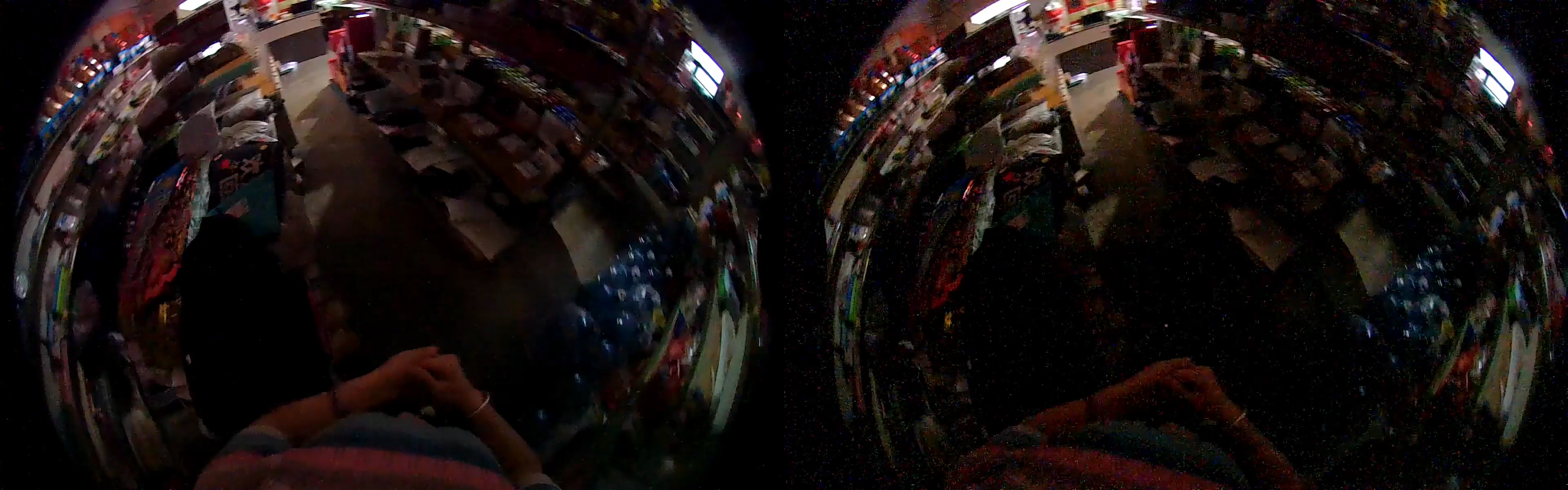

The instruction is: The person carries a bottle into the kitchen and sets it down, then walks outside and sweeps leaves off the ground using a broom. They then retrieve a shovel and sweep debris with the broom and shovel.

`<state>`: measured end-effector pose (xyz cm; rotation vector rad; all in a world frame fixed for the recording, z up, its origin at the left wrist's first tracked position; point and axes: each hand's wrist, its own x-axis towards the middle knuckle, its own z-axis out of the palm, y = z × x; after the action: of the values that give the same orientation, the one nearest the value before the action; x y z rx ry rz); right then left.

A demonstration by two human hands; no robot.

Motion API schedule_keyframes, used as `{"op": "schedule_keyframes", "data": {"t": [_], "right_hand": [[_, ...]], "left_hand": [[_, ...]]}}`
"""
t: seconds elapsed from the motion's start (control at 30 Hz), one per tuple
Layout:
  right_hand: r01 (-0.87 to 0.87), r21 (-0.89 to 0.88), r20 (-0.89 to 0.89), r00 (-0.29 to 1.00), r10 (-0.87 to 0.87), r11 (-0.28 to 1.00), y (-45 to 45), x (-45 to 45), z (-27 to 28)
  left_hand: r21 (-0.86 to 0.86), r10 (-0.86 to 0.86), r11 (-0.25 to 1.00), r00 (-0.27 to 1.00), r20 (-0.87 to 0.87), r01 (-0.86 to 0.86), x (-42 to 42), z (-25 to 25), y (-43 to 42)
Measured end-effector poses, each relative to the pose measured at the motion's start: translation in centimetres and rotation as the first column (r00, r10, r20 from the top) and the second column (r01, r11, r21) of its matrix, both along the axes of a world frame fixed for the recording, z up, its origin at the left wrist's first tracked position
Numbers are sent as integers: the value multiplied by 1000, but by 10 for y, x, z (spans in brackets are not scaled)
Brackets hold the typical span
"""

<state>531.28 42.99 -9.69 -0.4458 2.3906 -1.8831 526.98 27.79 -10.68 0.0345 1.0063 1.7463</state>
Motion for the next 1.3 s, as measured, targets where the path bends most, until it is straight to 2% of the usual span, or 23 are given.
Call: {"op": "schedule_keyframes", "data": {"t": [0.03,0.07,0.13,0.2,0.27,0.3,0.33,0.4,0.43,0.53,0.6,0.67,0.73,0.8,0.83,0.87,0.93,0.97,1.03,1.1,1.13,1.2,1.3], "right_hand": [[-46,-10,-7,999,46,999,-5,-28,-12],[-86,-18,-10,996,86,996,-11,-60,-31],[-167,-15,-13,986,167,986,-19,-114,-40],[-251,11,-29,967,252,968,-25,-178,-31],[-254,151,-143,950,276,955,-29,-231,-61],[-245,219,-210,933,291,944,-26,-267,-54],[-301,232,-58,945,322,925,-21,-304,-46],[-397,226,256,905,339,890,-11,-363,-23],[-369,180,237,916,324,912,-3,-390,-11],[-270,46,165,952,259,962,13,-474,-2],[-192,0,99,977,191,981,33,-530,-32],[-168,83,68,984,162,982,55,-579,-64],[-161,117,37,987,157,980,69,-652,-84],[-178,94,25,984,176,980,81,-709,-100],[-256,58,36,967,254,965,82,-746,-88],[-332,12,42,943,331,943,78,-790,-65],[-470,-47,-24,883,469,881,49,-874,-36],[-535,-36,-66,844,532,844,38,-930,-26],[-632,-6,-63,773,631,775,21,-982,-22],[-701,-25,34,711,702,712,-11,-1040,-16],[-736,-26,77,673,735,677,-26,-1066,-22],[-788,-36,165,602,781,615,-58,-1118,-39],[-797,16,13,604,797,604,-106,-1191,-49]], "left_hand": [[-28,47,998,912,-407,-64,-19,-19,-7],[-40,59,991,669,-741,-131,-38,-52,-16],[-56,62,966,433,-899,-254,-76,-53,-21],[-106,148,931,626,-765,-349,-122,9,-24],[-231,354,882,900,-254,-411,-178,11,-19],[-258,391,882,918,-68,-395,-212,19,-14],[-292,434,875,893,118,-387,-247,28,-9],[-275,403,899,891,211,-342,-308,37,-1],[-253,377,913,899,222,-321,-339,37,4],[-3,302,953,950,77,-303,-427,-10,21],[335,320,890,947,21,-308,-483,-81,41],[237,330,923,940,-84,-303,-536,-116,48],[85,217,976,876,-430,-200,-614,-120,57],[-206,-127,975,548,-827,-84,-682,-118,63],[-202,46,961,833,-552,-187,-718,-88,67],[-242,246,927,951,-187,-287,-749,-41,72],[-274,454,849,889,-61,-452,-803,-20,48],[-203,459,828,840,-287,-522,-839,-48,33],[-122,520,761,711,-472,-638,-871,-58,22],[-176,642,641,648,-409,-747,-917,-11,6],[-41,718,685,683,-134,-727,-941,-35,-9],[256,596,649,688,414,-716,-997,-77,-42],[-124,797,577,523,303,-807,-1071,-50,-76]]}}
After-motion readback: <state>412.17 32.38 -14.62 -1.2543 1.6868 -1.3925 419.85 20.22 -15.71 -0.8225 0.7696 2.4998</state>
